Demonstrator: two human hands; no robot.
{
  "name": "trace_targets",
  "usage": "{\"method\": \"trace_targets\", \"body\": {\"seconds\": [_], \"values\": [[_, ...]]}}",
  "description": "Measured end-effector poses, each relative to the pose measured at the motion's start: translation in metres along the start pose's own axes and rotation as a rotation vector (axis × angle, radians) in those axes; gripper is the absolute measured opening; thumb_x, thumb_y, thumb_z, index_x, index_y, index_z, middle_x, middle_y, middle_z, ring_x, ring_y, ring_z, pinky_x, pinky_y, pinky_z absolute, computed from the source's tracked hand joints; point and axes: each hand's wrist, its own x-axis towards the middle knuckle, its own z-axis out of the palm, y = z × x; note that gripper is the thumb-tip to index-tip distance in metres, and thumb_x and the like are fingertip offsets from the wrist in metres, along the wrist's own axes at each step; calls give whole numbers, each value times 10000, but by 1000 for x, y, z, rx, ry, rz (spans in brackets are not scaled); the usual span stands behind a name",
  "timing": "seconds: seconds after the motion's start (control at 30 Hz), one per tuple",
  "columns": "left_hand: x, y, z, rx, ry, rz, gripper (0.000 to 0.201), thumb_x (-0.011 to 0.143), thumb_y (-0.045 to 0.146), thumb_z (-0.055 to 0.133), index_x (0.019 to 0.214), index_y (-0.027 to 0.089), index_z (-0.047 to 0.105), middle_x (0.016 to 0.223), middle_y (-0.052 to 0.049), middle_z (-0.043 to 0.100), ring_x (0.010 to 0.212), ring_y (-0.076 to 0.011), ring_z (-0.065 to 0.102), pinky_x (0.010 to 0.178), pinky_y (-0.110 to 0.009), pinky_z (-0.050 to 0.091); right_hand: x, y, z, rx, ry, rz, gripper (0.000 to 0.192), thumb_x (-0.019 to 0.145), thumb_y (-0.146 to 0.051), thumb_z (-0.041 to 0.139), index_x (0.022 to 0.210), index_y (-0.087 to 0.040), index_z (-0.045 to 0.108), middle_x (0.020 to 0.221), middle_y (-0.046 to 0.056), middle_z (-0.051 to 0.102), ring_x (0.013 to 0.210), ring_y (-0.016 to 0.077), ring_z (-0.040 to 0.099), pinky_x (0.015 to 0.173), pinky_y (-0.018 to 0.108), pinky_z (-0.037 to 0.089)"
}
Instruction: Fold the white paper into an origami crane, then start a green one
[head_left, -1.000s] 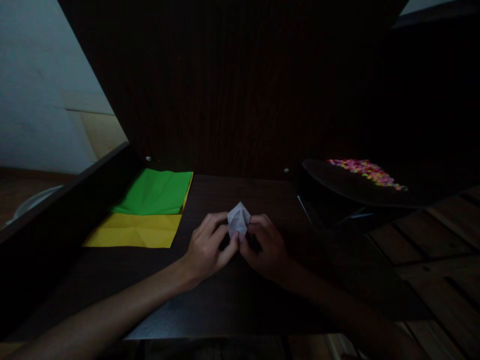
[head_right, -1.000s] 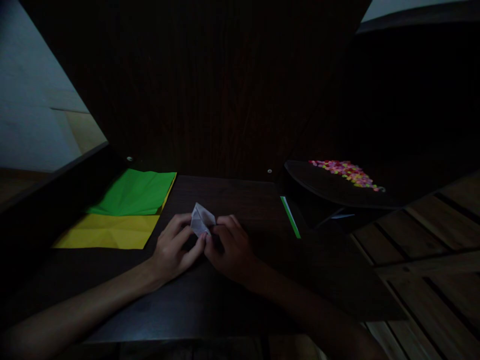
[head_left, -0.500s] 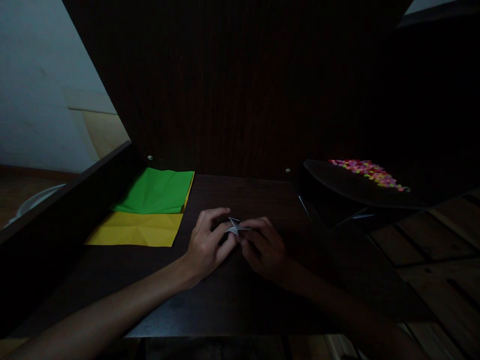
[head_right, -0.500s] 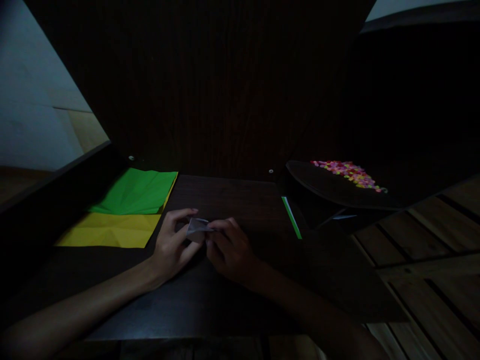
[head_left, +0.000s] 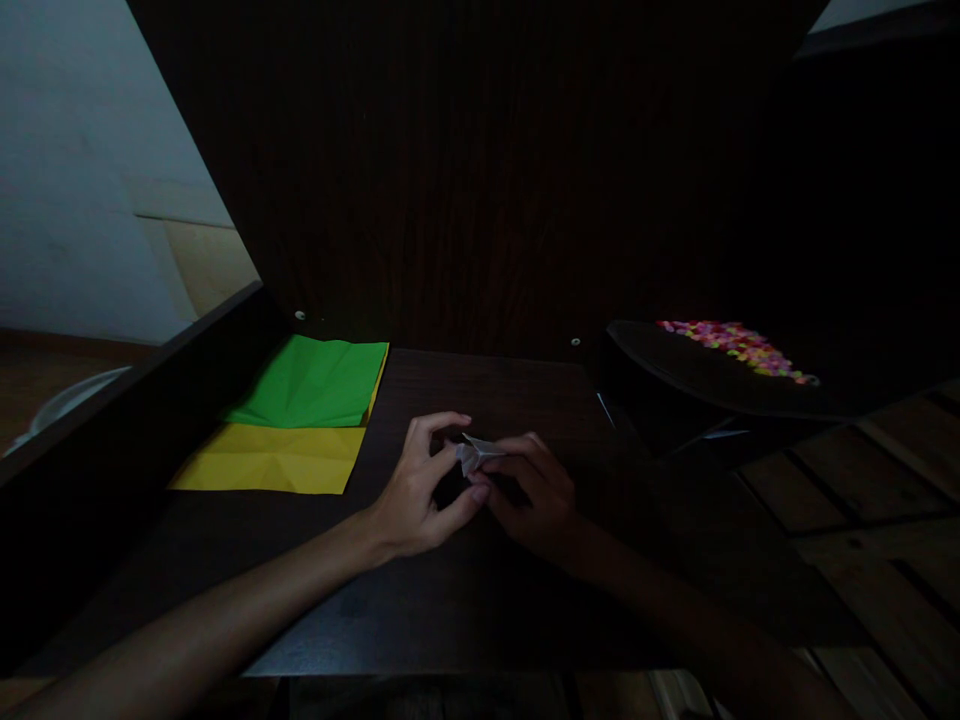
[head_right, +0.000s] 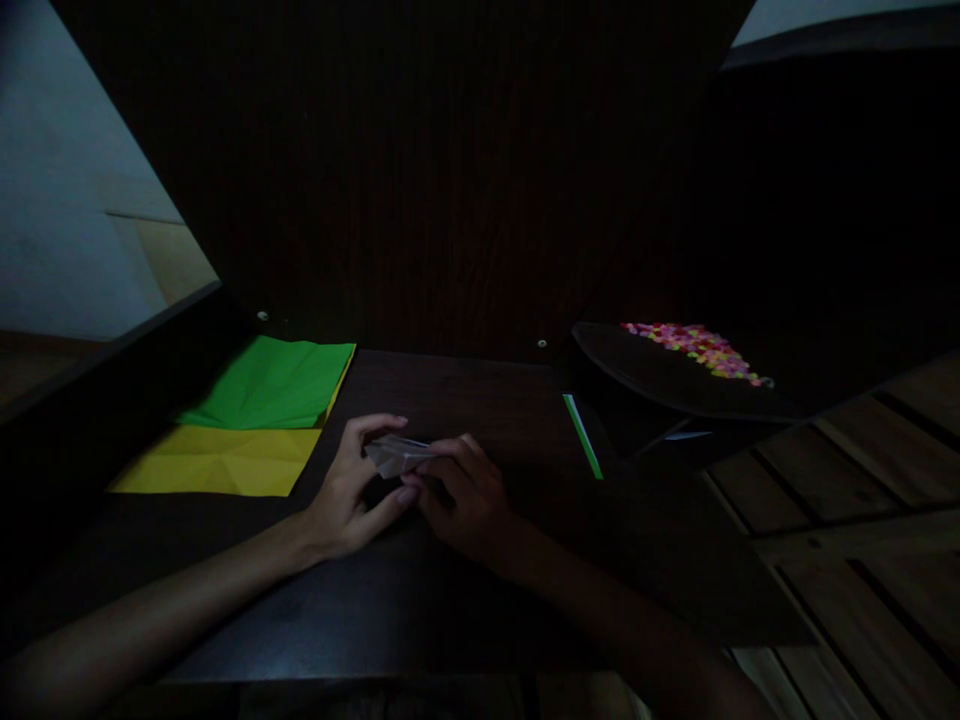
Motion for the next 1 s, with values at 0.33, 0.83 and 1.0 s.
{"method": "trace_targets", "body": {"seconds": [0.33, 0.83, 1.0], "values": [[10, -4, -1, -280, -33, -274, 228, 949, 276, 508, 831, 153, 660, 821, -42, 607, 771, -172, 578, 721, -294, 490, -6, 2, 4, 287, -36, 226, 259, 817, -165, 620, 1025, -235, 483, 858, 20, 591, 664, 140, 571, 592, 278, 490], [12, -14, -3, -554, -182, -422, 405, 917, 459, 544, 700, 133, 652, 626, -11, 591, 590, -133, 549, 570, -235, 446, -6, 9, 4, 702, -183, 601, 214, 857, -364, 651, 985, -228, 547, 1102, 80, 582, 975, 205, 614, 783, 359, 527], [11, -18, 0, -531, -128, -466, 350, 863, 453, 625, 756, 125, 683, 637, -19, 625, 576, -136, 553, 546, -238, 452, -4, 8, 6, 647, -84, 553, 224, 817, -320, 694, 942, -229, 532, 993, 53, 608, 890, 181, 622, 749, 322, 522]]}}
